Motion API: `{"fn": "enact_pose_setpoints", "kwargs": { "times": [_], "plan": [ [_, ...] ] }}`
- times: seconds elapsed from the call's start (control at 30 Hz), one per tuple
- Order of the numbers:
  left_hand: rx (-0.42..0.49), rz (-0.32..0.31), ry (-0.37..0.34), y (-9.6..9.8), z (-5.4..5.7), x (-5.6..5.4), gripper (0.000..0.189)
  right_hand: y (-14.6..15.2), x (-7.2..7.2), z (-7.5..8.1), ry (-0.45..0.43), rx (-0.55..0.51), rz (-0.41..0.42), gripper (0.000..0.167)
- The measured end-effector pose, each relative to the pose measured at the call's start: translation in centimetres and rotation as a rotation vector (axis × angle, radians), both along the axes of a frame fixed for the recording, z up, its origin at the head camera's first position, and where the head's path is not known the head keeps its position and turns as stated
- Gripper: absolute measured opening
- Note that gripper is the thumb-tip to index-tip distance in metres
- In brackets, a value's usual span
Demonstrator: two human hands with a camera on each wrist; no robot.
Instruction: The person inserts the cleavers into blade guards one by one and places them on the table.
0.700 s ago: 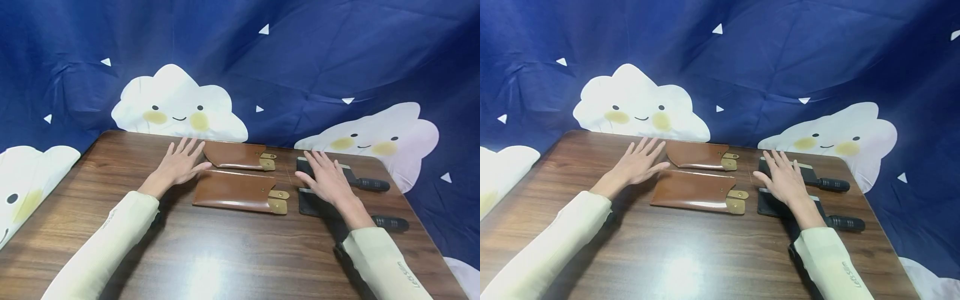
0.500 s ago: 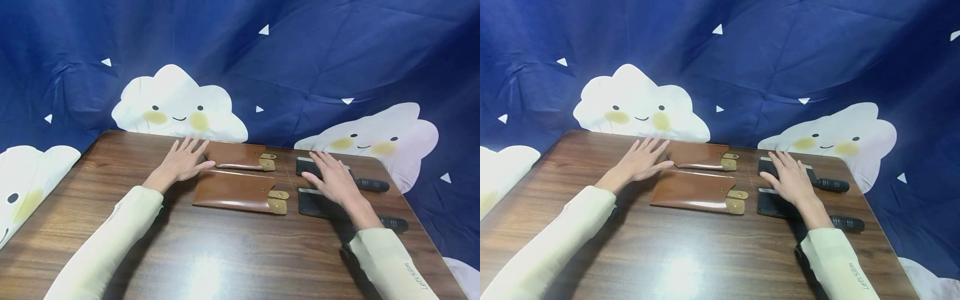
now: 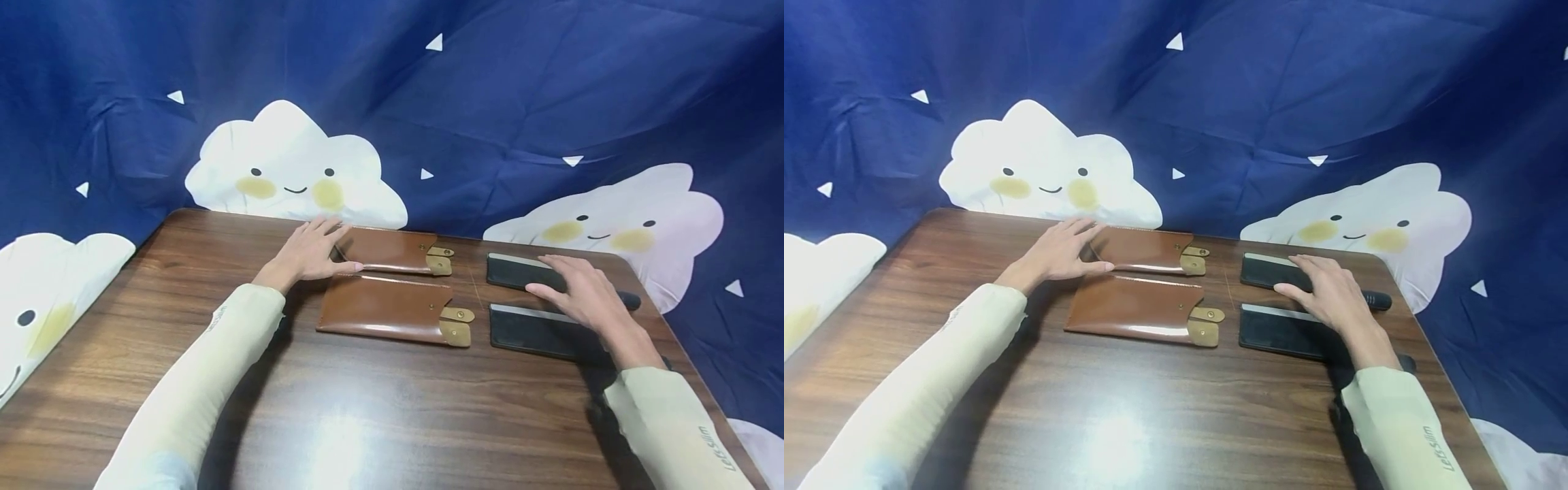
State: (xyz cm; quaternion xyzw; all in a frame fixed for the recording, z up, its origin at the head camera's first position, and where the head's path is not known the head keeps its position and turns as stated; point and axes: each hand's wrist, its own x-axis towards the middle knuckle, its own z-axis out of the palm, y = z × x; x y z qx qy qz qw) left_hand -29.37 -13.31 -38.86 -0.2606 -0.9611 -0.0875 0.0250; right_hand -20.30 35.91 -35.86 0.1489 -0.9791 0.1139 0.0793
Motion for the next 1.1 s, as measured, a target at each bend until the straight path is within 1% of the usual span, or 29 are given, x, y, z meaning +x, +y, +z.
{"fn": "enact_pose_setpoints", "kwargs": {
  "times": [0.13,0.27,0.4,0.53,0.6,0.7,0.83,0.9,1.1],
  "plan": [
    [0.032,-0.042,-0.004,0.1,-0.4,-0.6,0.098,1.2,-0.1,-0.4,-0.036,0.015,-0.036,0.079],
    [0.062,-0.060,-0.011,0.2,-0.5,-1.1,0.096,2.1,-0.5,-0.6,-0.054,0.026,-0.049,0.081],
    [0.084,-0.058,-0.046,0.2,-0.5,-1.4,0.093,2.9,-0.9,-0.8,-0.057,0.016,-0.040,0.081],
    [0.094,-0.044,-0.088,0.3,-0.5,-1.6,0.093,3.7,-1.1,-1.1,-0.072,-0.022,-0.046,0.081],
    [0.089,-0.040,-0.095,0.5,-0.5,-1.7,0.093,4.1,-1.1,-1.2,-0.089,-0.045,-0.049,0.082],
    [0.088,-0.051,-0.094,0.7,-0.5,-2.0,0.095,4.7,-1.1,-1.3,-0.126,-0.064,-0.079,0.086],
    [0.081,-0.059,-0.094,1.1,-0.6,-2.4,0.097,5.6,-1.0,-1.6,-0.185,-0.060,-0.127,0.093],
    [0.072,-0.054,-0.100,1.3,-0.8,-2.5,0.098,6.1,-1.0,-1.7,-0.199,-0.056,-0.135,0.093],
    [0.070,-0.059,-0.110,2.2,-0.9,-3.0,0.098,7.7,-0.6,-1.9,-0.169,-0.025,-0.160,0.086]
  ]
}}
